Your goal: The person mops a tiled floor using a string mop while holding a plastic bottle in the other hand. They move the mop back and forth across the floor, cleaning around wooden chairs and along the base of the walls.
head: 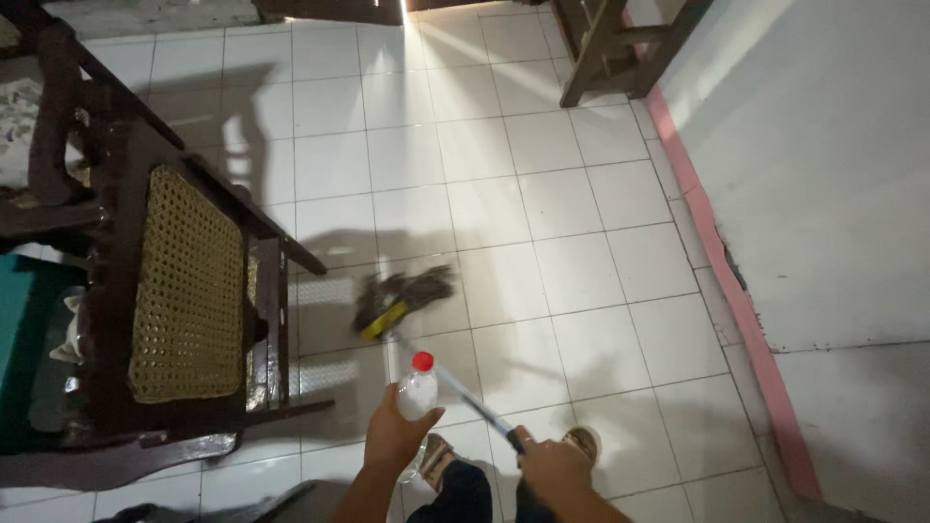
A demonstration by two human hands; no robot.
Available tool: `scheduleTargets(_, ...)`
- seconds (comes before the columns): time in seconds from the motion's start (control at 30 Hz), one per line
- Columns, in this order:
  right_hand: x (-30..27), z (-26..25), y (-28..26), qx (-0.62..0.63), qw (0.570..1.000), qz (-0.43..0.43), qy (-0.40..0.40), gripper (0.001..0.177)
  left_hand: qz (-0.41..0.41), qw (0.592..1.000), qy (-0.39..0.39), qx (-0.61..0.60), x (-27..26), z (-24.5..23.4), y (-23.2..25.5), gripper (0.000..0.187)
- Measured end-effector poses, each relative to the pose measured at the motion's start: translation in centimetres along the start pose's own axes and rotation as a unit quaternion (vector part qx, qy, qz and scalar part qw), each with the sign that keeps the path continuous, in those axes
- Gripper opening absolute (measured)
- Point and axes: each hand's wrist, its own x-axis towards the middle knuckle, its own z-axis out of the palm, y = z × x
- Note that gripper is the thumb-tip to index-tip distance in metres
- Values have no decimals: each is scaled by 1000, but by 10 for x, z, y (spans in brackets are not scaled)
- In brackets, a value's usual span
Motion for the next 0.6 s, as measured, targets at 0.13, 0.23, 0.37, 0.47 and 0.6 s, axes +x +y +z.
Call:
scheduleTargets(0.13, -1, -2, 20, -6, 999, -1, 34, 54, -6, 1000, 0, 13, -1, 4, 0, 87)
scheduleTargets(0.23, 4, 2, 74, 82, 991, 5, 110, 52, 22, 998, 31, 59, 4, 9, 2, 93)
scheduleTargets(0.37, -16, -9, 175, 51, 987, 154, -6, 57, 19, 996, 42, 80, -1, 24, 20, 89)
scheduleTargets(0.47, -46, -8, 258, 97, 965, 242, -40, 60, -16, 997, -1, 79, -12, 46, 44, 79)
scheduleTargets(0.6, -67, 5, 357, 155, 936, 315, -32, 60, 33, 999, 0, 43, -26, 89, 79, 80)
